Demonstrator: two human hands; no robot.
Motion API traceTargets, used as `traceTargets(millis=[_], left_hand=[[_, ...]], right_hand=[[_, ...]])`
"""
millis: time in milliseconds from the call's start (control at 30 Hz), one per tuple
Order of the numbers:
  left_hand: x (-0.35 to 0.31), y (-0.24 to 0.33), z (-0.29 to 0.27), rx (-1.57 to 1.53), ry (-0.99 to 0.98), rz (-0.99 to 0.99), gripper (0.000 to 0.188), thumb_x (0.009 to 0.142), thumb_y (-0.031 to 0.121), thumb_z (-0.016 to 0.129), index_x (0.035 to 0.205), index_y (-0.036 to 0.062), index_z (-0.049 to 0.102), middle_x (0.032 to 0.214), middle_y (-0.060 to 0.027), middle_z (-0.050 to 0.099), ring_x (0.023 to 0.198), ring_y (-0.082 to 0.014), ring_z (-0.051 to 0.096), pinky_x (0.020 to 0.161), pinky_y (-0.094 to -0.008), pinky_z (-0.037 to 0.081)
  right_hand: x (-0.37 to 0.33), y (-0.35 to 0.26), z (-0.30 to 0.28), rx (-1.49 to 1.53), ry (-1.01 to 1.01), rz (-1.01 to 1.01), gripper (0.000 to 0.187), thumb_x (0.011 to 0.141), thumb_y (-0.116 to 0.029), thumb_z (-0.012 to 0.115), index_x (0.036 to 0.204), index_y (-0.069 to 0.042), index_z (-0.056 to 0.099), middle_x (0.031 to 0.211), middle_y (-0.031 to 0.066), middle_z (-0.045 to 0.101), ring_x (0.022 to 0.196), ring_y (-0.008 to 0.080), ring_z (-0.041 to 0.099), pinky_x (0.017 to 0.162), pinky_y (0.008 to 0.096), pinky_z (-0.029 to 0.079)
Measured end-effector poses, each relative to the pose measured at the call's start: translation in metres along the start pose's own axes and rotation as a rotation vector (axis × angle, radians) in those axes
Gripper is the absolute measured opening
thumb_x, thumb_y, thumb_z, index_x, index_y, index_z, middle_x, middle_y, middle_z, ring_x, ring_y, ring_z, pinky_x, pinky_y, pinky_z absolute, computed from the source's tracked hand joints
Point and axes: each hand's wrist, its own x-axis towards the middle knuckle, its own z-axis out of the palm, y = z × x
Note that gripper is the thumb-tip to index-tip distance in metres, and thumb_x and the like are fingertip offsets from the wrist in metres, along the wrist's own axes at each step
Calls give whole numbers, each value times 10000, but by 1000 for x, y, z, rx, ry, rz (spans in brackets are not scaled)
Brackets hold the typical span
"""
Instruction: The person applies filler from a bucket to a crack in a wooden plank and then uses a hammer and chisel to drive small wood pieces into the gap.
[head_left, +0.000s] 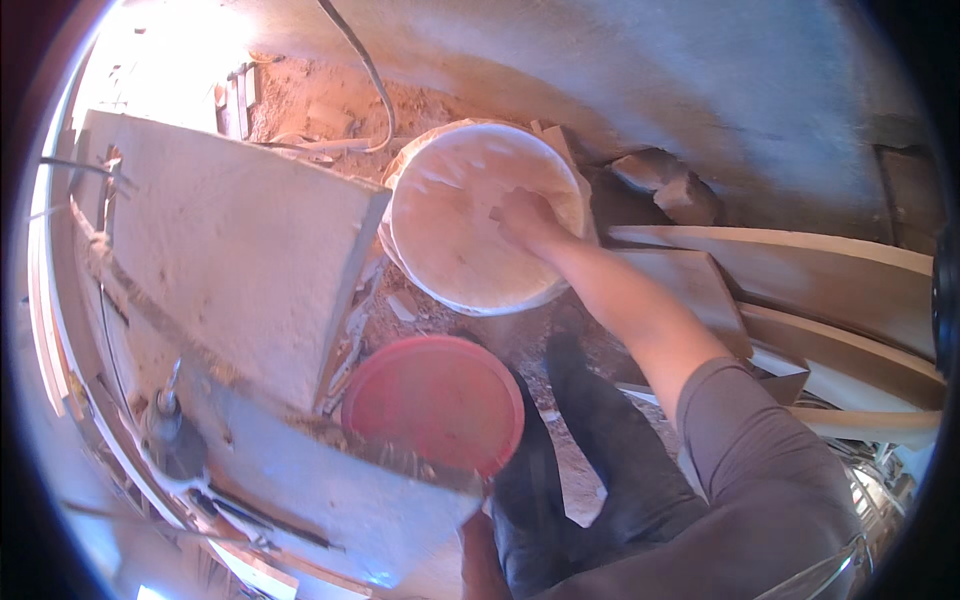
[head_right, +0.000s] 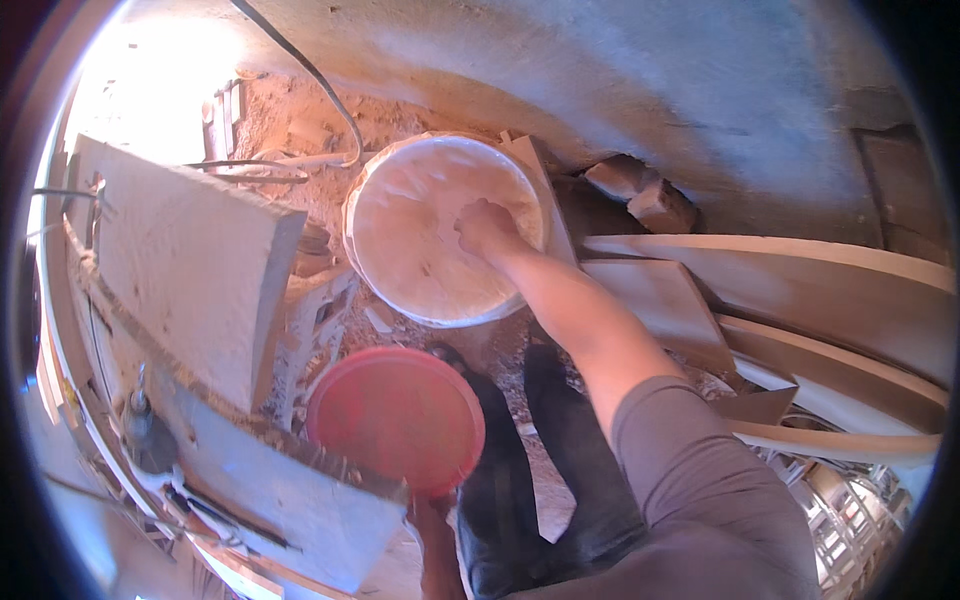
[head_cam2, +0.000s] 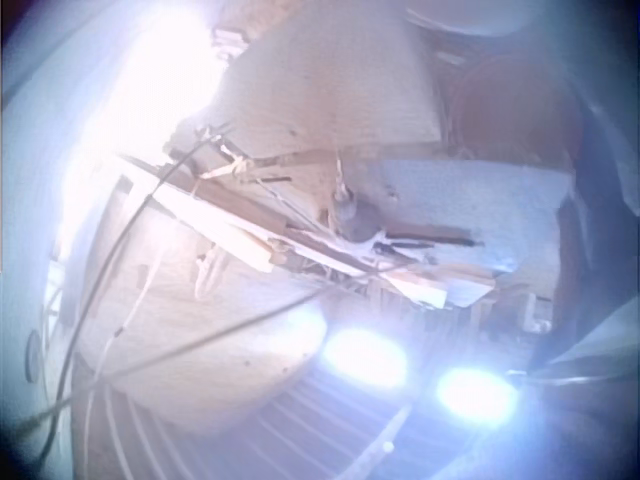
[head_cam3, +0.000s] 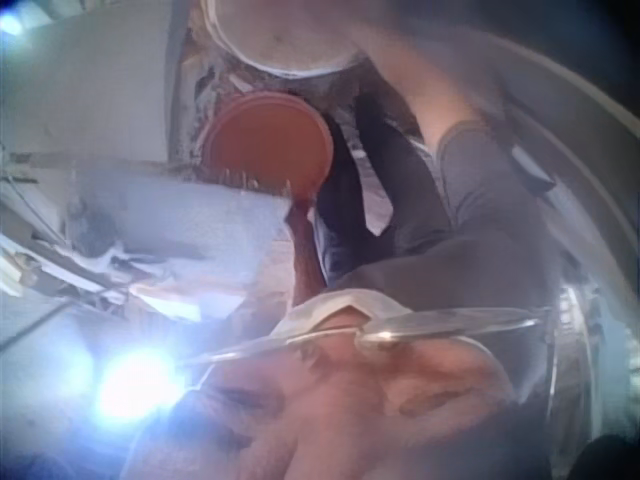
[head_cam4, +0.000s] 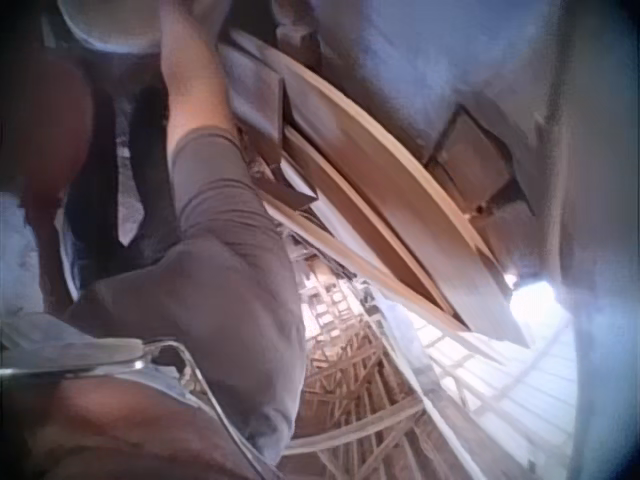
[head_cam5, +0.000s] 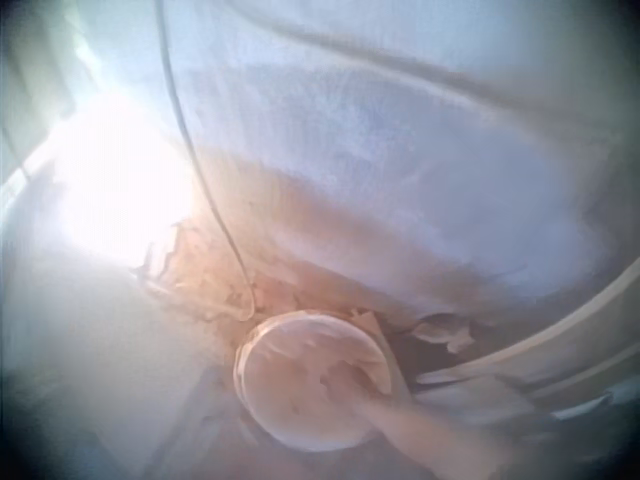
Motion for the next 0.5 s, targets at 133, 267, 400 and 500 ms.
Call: traceTargets(millis=[133, 267, 400, 500], left_hand=[[-8, 24, 11, 42, 44, -35, 270, 972, 239, 627, 1135, 23, 615, 825, -116, 672, 589, -220, 643, 501, -313, 537], [-4, 30, 16, 46, 70, -50, 268, 968, 232, 621, 1130, 18, 618, 825, -118, 675, 591, -221, 647, 506, -315, 542], [-7, 28, 12, 33, 104, -79, 266, 964, 225, 616, 1125, 13, 621, 825, -120, 679, 592, -222, 651, 511, -317, 547], [-14, 26, 4, 17, 124, -93, 265, 961, 219, 611, 1122, 10, 624, 825, -122, 681, 594, -223, 654, 515, -319, 551]], right_hand=[[80, 13, 79, -84, -50, 85, 206, 847, -150, 644, 972, -52, 776, 985, 191, 735, 944, 369, 711, 851, 462, 575], [108, 33, 119, -133, -8, 75, 195, 853, -156, 637, 950, -57, 774, 962, 174, 742, 931, 351, 718, 842, 461, 581], [91, 35, 109, -192, -142, -42, 189, 857, -197, 652, 910, -56, 765, 987, 175, 749, 935, 319, 725, 806, 449, 586], [76, 7, 63, -62, -195, 87, 205, 768, -153, 672, 899, -38, 780, 931, 196, 754, 862, 284, 748, 754, 443, 592]])
